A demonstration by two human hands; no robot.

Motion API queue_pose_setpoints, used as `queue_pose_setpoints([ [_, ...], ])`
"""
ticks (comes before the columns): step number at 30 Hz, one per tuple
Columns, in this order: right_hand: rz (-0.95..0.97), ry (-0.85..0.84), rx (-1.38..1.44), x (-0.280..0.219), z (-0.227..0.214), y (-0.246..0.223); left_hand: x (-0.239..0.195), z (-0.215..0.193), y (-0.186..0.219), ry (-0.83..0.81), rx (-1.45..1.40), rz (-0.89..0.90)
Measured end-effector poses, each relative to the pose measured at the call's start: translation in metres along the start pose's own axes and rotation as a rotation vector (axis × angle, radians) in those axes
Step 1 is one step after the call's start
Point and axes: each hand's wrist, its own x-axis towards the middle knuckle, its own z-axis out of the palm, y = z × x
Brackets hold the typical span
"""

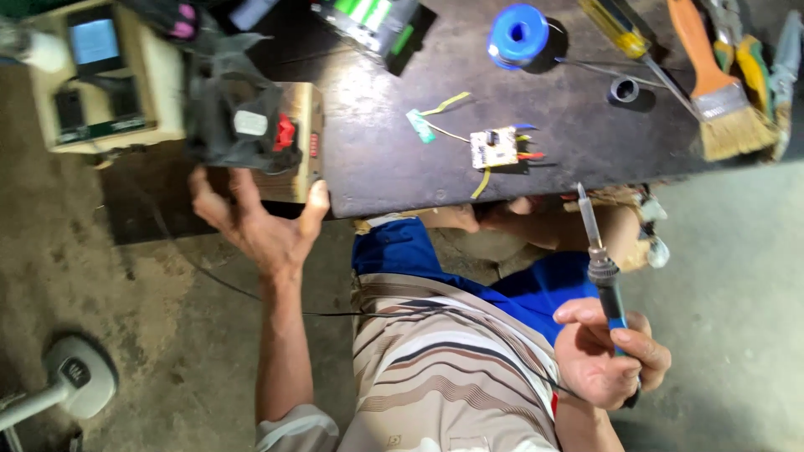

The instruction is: The person uses a soldering iron to attach wires to a small circuit board. They handle the board and wires, apply solder to multiple connection points, and briefly reposition a fan on the workbench before continuing the soldering process.

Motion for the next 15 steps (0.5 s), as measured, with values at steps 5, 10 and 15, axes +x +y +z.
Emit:
queue_pose_setpoints([
  [5,-0.025,-0.037,0.039,0.009,-0.017,0.002,0.011,-0.001,0.013,0.016,-0.131,0.104],
  [10,-0.032,0.082,-0.108,0.020,-0.017,-0.004,0.012,0.008,0.021,0.062,-0.209,0.079],
  [15,-0.038,0.145,-0.128,0.029,-0.019,0.001,0.013,0.008,0.025,0.070,-0.213,0.045],
])
